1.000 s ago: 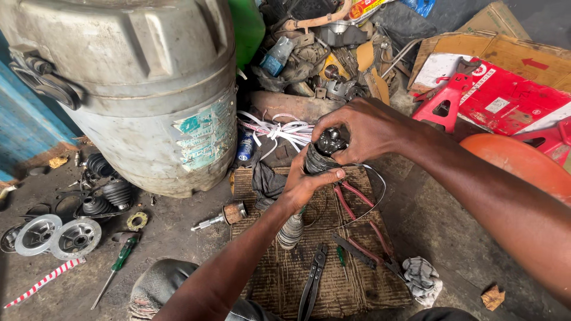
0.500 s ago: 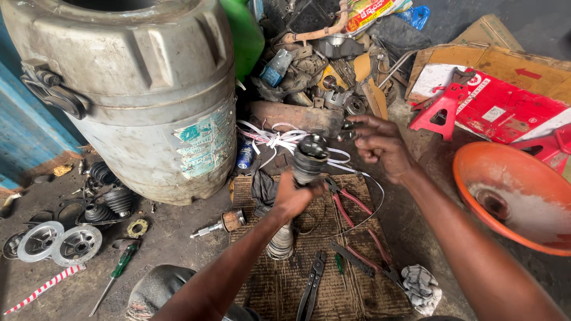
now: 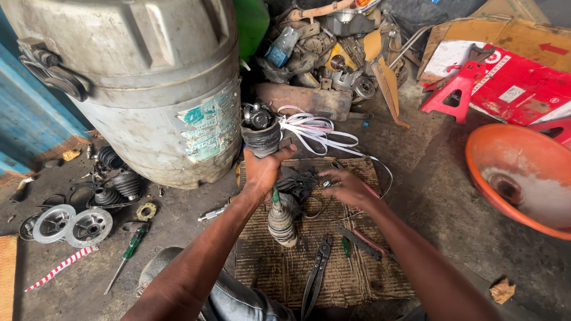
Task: The person sits on the floor and uses pliers to remove a metal clip from a greased mechanical part, likely a CV joint. They then wipe the part with a rag and continue to manipulate the component with their hands and tools.
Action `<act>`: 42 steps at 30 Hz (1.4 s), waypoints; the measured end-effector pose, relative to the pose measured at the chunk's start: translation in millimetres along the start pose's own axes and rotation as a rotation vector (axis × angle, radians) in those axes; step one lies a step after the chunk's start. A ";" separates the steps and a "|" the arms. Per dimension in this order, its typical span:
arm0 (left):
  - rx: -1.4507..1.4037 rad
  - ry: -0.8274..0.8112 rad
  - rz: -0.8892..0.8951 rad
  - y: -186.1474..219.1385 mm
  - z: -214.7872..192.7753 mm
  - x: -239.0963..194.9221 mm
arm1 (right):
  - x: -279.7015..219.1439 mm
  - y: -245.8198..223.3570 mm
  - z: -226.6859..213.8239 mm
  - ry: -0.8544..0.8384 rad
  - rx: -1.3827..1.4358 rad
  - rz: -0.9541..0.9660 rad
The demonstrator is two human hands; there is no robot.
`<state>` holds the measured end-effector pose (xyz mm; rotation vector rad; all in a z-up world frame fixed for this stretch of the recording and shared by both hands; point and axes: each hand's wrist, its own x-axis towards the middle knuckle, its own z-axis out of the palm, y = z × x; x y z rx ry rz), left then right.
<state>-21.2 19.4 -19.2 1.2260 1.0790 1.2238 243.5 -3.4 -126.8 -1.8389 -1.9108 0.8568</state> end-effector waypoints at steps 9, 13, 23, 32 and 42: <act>-0.280 0.137 -0.120 -17.9 -29.4 6.0 | 9.3 -67.3 72.1 -0.443 -0.741 0.097; -0.324 0.156 -0.142 -25.1 -43.7 9.1 | 38.9 -53.0 113.5 -0.523 -0.875 0.086; -0.247 0.199 -0.204 -37.4 -50.0 19.7 | 70.9 37.4 172.8 -0.191 -0.730 0.015; -0.456 0.283 -0.252 -26.0 -65.6 13.8 | 46.1 15.9 127.7 0.152 -0.659 -0.066; -0.545 0.308 -0.241 -30.2 -38.3 10.1 | 19.2 15.6 88.5 0.030 -0.411 0.148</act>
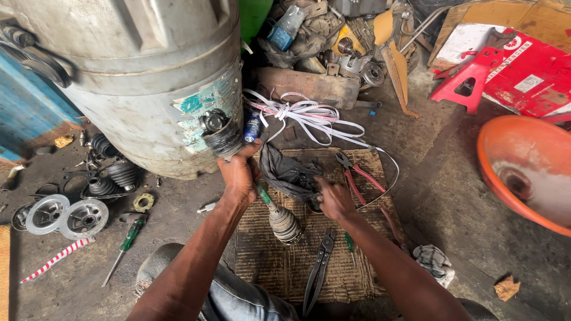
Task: The person sits on the floor and uses pliers to remove a metal clip from a greased mechanical part, likely a CV joint. They then wipe the part with a rag and continue to manipulate the component with their hands and tools.
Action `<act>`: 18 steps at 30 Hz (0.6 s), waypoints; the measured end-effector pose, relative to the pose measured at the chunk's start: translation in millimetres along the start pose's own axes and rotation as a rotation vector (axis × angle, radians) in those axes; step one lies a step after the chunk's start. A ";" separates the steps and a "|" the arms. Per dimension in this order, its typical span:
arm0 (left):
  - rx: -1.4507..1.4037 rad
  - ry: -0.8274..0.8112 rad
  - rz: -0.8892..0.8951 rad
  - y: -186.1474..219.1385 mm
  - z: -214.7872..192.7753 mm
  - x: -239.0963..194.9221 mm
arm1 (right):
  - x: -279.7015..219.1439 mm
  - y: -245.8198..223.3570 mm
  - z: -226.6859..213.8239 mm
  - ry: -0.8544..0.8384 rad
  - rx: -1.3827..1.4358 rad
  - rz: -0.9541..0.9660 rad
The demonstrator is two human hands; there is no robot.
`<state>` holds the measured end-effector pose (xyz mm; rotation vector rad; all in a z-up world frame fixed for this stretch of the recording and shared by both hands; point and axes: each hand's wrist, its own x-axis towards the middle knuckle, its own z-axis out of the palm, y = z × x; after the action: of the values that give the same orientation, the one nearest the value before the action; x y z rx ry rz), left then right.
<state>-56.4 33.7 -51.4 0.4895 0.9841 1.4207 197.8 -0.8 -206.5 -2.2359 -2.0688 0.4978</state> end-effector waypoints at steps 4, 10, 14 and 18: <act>-0.001 0.066 -0.004 -2.8 11.7 -0.1 | -12.9 -3.9 -13.5 0.150 0.118 0.002; -0.015 0.066 0.026 -2.5 7.0 12.3 | -41.6 -9.2 -15.7 0.133 0.065 -0.187; -0.031 0.058 0.021 1.7 -5.3 22.0 | -70.0 -27.5 -0.5 -0.113 0.187 -0.271; 0.000 0.119 -0.040 11.7 -21.4 28.2 | -67.2 -50.9 36.3 0.033 0.282 -0.509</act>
<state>-84.1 56.6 -61.3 0.3868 1.0834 1.4265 135.7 -67.9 -214.6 -1.4824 -2.2640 0.6475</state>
